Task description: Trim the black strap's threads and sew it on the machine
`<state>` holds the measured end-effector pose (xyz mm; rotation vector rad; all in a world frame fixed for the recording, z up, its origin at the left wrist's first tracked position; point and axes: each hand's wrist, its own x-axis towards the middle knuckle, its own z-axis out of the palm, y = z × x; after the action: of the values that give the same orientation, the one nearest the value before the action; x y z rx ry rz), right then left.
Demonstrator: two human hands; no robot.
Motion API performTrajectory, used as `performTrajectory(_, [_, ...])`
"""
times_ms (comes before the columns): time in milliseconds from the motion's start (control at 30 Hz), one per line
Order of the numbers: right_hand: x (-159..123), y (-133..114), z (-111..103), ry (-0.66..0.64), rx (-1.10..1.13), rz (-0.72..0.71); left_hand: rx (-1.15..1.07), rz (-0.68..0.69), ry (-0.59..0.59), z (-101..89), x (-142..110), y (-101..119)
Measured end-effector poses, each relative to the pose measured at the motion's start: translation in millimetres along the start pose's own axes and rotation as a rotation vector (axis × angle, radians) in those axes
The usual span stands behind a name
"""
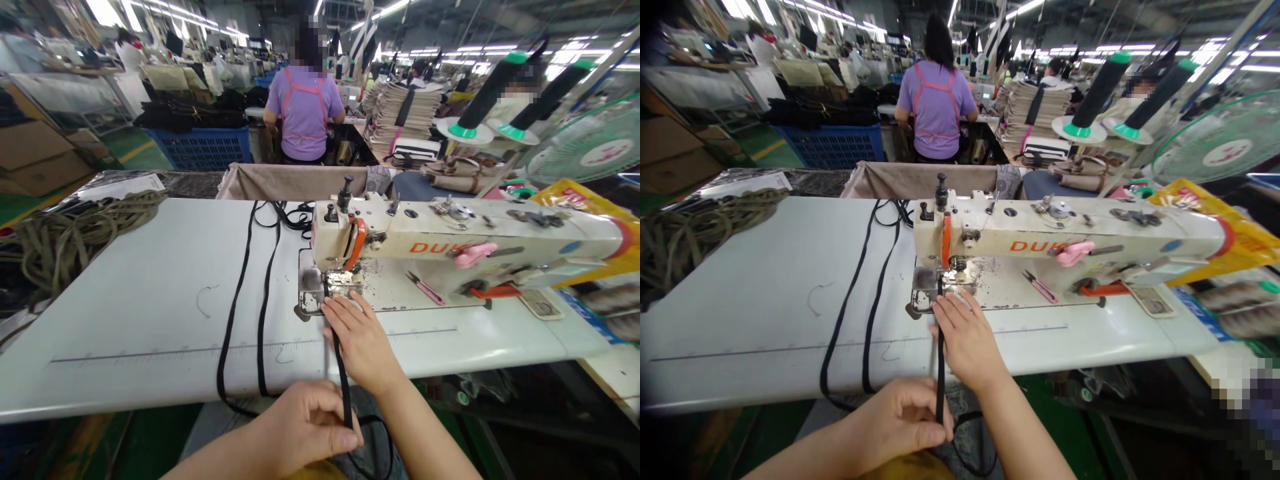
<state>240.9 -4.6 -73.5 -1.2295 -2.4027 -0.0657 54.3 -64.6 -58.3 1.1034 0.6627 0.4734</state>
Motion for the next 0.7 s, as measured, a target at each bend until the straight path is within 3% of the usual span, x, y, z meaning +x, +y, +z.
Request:
performTrajectory(433, [-1,0,1,-0.002,0.005,0.005,0.082,0.005,-0.056,1.7,-1,13])
performTrajectory(700, [0,0,0,0.024,0.003,0.004,-0.038,0.029,-0.070,2.7,2,1])
